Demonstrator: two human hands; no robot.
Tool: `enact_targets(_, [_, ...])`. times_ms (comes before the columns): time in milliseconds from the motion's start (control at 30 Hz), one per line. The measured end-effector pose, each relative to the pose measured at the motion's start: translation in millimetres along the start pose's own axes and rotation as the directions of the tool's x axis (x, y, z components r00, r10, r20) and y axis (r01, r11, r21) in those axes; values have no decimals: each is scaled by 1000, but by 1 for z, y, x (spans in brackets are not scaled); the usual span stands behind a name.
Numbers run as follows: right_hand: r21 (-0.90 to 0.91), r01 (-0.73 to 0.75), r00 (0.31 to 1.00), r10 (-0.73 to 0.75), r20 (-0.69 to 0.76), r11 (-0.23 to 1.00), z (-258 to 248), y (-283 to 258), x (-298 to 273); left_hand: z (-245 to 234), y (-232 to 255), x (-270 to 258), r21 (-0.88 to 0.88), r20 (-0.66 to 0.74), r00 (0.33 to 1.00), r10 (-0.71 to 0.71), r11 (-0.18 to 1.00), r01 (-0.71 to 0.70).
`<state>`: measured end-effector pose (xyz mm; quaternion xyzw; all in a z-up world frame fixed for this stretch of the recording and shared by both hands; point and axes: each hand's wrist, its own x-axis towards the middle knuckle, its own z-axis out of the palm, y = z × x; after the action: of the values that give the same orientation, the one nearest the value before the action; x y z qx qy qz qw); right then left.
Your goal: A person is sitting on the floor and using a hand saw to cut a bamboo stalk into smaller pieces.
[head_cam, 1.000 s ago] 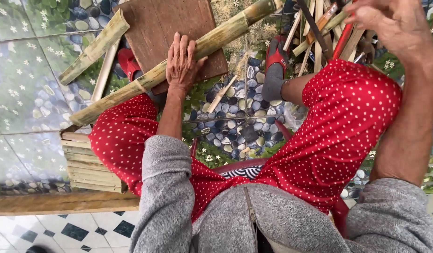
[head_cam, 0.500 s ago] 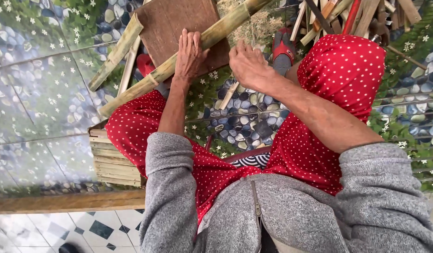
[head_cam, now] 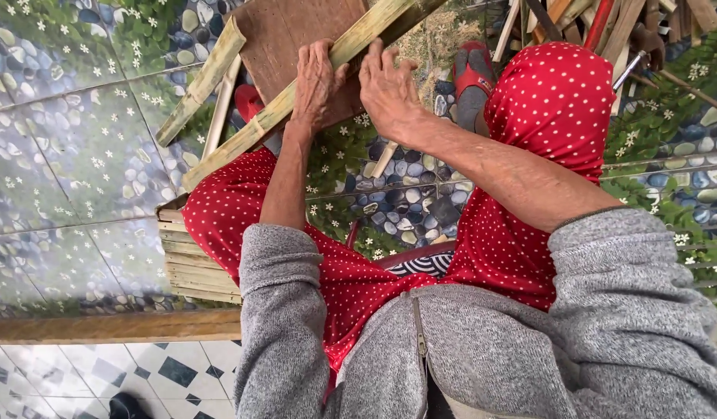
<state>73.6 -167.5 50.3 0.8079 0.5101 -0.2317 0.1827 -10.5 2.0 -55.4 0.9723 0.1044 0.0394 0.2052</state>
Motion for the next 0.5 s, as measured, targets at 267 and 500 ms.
enact_targets(267, [-15, 18, 1000, -18, -17, 1000, 14, -1, 13, -15, -4, 5, -173, 21, 999, -39, 984, 42])
enact_targets(500, [33, 139, 989, -137, -60, 990, 19, 4, 21, 16, -12, 5, -158, -17, 993, -120, 981, 116])
